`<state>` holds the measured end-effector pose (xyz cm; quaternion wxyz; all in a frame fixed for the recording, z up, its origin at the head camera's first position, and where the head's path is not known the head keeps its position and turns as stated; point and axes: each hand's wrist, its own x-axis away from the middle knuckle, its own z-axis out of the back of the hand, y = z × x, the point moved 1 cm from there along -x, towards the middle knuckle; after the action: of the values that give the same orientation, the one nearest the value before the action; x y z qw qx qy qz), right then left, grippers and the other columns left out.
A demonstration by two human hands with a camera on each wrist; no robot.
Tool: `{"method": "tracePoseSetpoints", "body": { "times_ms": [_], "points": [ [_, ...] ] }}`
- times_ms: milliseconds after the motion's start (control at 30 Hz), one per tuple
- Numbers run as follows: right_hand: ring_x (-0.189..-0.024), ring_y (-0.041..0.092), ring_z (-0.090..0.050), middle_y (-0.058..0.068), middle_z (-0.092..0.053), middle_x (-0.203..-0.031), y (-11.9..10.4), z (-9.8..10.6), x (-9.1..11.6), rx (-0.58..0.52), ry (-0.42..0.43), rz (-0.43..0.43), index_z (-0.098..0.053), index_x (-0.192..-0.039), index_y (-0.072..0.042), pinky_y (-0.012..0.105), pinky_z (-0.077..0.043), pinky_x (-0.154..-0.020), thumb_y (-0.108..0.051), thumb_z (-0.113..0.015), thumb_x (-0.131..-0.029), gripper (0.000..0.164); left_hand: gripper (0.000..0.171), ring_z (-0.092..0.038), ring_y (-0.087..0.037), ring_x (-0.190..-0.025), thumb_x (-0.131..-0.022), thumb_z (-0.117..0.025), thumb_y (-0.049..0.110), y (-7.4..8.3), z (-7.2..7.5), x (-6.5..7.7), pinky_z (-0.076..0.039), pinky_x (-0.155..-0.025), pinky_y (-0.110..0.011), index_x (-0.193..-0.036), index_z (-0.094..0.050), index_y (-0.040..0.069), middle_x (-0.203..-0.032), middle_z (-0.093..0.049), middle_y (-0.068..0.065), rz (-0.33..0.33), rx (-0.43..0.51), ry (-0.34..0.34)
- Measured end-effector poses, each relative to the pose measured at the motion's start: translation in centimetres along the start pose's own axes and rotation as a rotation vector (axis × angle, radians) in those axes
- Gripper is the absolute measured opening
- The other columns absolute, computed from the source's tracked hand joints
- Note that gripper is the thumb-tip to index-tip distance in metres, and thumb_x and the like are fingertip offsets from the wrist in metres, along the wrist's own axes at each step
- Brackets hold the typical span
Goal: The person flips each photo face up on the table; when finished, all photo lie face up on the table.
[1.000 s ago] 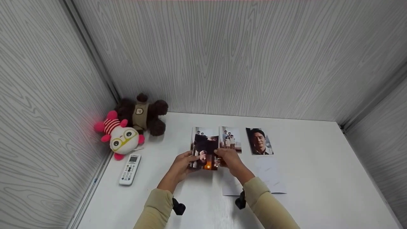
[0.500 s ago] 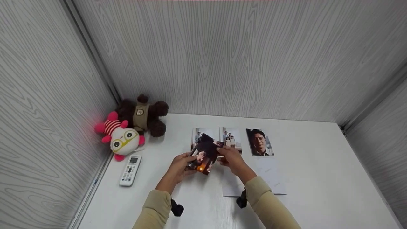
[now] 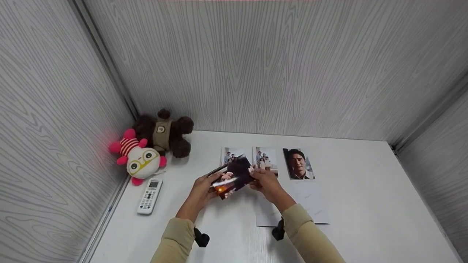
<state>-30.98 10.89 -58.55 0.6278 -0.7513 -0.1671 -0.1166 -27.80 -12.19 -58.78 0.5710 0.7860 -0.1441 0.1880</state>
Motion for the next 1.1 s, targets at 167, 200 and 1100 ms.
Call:
{"method": "tracePoseSetpoints", "body": {
  "times_ms": [167, 200, 1100],
  "points": [
    [-0.07, 0.014, -0.067, 0.007, -0.069, -0.084, -0.01, -0.15, -0.06, -0.07, 0.015, -0.018, -0.064, -0.099, -0.003, 0.028, -0.06, -0.069, -0.006, -0.059, -0.101, 0.006, 0.044, -0.073, -0.02, -0.088, -0.098, -0.069, 0.026, -0.27, 0.11, -0.02, -0.061, -0.077, -0.032, -0.133, -0.056, 0.002, -0.115, -0.068, -0.014, -0.012, 0.046, -0.024],
    [-0.07, 0.014, -0.067, 0.007, -0.069, -0.084, 0.02, -0.13, -0.07, -0.078, 0.017, -0.018, -0.063, -0.098, -0.003, 0.028, -0.06, -0.069, -0.005, -0.059, -0.101, 0.005, 0.043, -0.073, -0.02, -0.087, -0.099, -0.068, 0.024, -0.35, 0.1, -0.03, -0.061, -0.076, -0.031, -0.133, -0.056, 0.002, -0.115, -0.068, -0.014, -0.013, 0.058, -0.029],
    [-0.075, 0.015, -0.063, 0.005, -0.065, -0.093, 0.46, 0.21, -0.18, 0.045, -0.01, -0.006, -0.068, -0.113, 0.002, 0.027, -0.056, -0.067, -0.006, -0.062, -0.098, 0.017, 0.033, -0.058, -0.017, -0.083, -0.102, -0.061, 0.02, 0.32, 0.42, 0.12, -0.054, -0.067, -0.027, -0.128, -0.061, 0.0, -0.105, -0.064, -0.008, -0.016, 0.056, 0.051]
  ]
}}
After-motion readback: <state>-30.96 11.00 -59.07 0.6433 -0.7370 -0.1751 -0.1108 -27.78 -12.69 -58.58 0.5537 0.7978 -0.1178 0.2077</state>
